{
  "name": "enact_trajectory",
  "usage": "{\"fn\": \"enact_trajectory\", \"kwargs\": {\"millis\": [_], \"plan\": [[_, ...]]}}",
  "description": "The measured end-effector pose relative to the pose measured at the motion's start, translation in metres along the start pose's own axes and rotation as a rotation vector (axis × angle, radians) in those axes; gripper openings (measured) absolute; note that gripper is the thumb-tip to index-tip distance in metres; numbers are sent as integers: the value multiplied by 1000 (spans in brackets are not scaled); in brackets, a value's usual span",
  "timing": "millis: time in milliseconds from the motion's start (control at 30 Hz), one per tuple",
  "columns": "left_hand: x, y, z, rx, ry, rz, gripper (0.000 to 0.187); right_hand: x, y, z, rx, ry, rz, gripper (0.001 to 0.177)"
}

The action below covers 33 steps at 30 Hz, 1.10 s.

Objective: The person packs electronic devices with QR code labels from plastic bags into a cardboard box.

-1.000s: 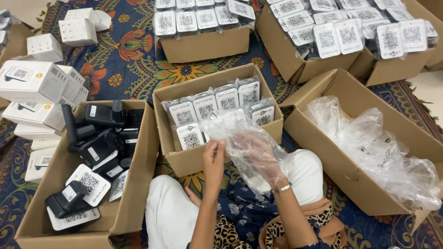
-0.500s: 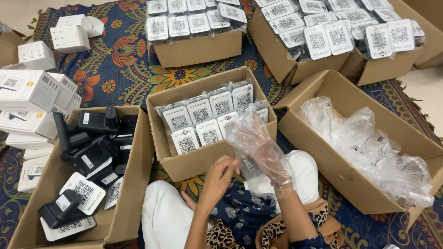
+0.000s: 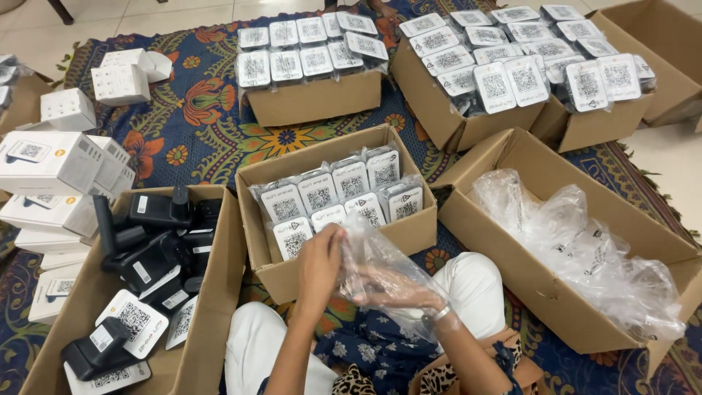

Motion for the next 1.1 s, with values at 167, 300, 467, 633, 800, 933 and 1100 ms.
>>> {"fn": "enact_trajectory", "kwargs": {"millis": [167,300,467,633,800,933,1100], "plan": [[59,-3,22,-145,60,-629,14,34,-22,34,400,502,93,106],[78,12,41,-71,178,-659,13,53,-38,28,235,694,84,138],[93,22,47,-35,-83,-426,17,61,-41,13,168,537,-17,118],[88,24,74,47,-150,-400,22,53,-30,48,253,575,32,113],[118,-34,6,-211,274,-862,83,35,17,69,141,401,-154,116],[93,-60,-9,-338,7,-765,87,9,62,83,341,267,-93,107],[67,-60,59,-123,13,-716,31,-28,112,87,293,-106,-8,113]]}}
Point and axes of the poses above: each hand's wrist, its own y-axis towards the middle knuckle, its own x-axis out of the back of the hand, z = x × y, the point moved 5 cm from there along y, towards the middle knuckle, and after that the axes turned 15 degrees about y, right-handed, at the moved point
